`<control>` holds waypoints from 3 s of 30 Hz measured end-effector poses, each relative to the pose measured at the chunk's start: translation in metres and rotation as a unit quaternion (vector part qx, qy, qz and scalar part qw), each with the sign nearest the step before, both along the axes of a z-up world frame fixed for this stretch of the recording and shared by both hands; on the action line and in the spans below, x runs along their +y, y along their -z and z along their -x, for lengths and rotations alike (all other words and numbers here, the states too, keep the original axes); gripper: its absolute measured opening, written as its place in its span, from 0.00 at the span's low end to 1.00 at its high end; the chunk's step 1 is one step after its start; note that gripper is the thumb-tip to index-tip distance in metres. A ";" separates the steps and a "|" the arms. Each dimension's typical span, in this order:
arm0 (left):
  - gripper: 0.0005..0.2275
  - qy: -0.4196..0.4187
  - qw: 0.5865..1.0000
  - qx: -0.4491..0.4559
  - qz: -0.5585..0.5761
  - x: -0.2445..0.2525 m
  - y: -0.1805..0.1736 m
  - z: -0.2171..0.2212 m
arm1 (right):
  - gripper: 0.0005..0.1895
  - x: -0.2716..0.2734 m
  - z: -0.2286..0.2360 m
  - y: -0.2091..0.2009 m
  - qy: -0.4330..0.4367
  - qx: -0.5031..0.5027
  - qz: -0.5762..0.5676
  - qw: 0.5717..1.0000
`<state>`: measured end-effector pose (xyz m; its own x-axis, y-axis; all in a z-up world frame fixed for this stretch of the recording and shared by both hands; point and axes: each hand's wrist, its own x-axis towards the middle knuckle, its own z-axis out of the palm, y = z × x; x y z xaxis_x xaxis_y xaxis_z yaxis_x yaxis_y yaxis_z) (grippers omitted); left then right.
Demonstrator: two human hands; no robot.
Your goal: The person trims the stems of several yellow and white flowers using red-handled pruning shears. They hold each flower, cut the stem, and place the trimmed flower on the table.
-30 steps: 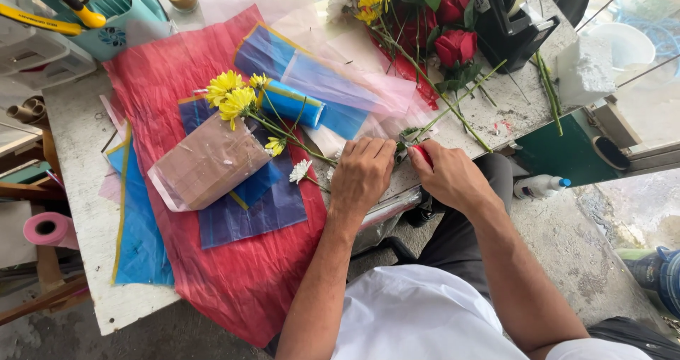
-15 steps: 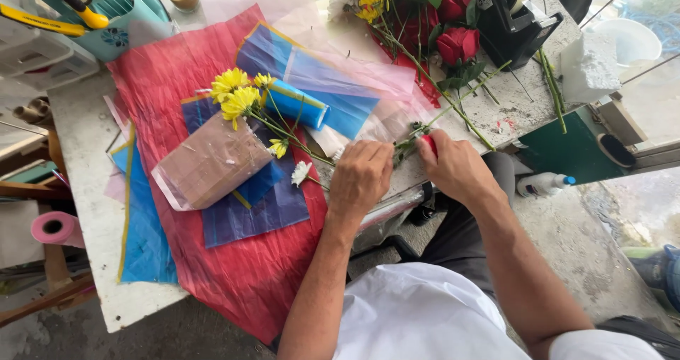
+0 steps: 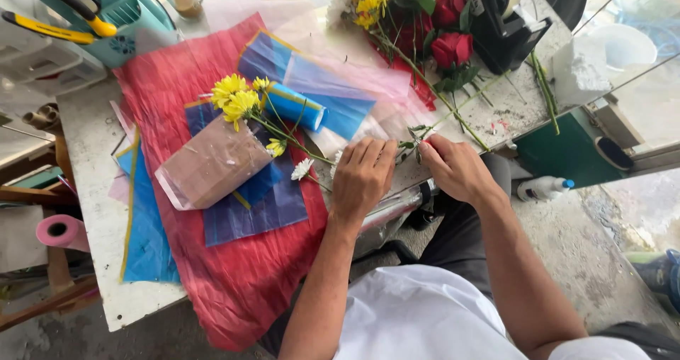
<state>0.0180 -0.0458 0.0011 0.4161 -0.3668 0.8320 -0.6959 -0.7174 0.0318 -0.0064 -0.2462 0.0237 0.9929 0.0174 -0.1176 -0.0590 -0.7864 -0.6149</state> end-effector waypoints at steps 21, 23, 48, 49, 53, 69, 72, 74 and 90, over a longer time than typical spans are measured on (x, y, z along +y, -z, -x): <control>0.12 -0.128 0.955 0.255 -0.078 0.101 -0.025 0.007 | 0.21 0.001 -0.005 -0.027 -0.037 0.089 -0.038 0.995; 0.16 -0.113 0.953 0.275 -0.062 0.091 -0.020 0.007 | 0.21 0.003 -0.001 -0.027 -0.034 0.088 -0.039 0.995; 0.06 -0.119 0.981 0.144 -0.052 0.000 0.032 0.010 | 0.20 0.008 0.025 -0.031 -0.065 0.054 -0.070 0.994; 0.06 -0.120 0.981 0.145 -0.052 0.000 0.030 0.010 | 0.20 0.010 0.025 -0.022 -0.066 0.054 -0.070 0.994; 0.06 -0.103 0.984 0.138 -0.038 0.000 0.022 0.013 | 0.18 0.021 0.030 -0.011 -0.048 0.026 -0.067 0.996; 0.02 -0.052 0.992 0.113 0.007 0.004 0.012 0.016 | 0.29 0.024 0.015 -0.013 0.015 0.109 0.083 0.990; 0.02 -0.046 0.991 0.124 0.014 0.006 0.009 0.016 | 0.29 0.027 0.011 -0.024 0.009 0.131 0.096 0.987; 0.02 -0.045 0.991 0.125 0.011 0.006 0.009 0.015 | 0.30 0.025 0.008 -0.023 0.005 0.127 0.104 0.986; 0.04 -0.009 0.982 0.187 0.023 0.006 0.005 0.020 | 0.29 0.026 0.009 -0.009 0.012 0.132 0.108 0.985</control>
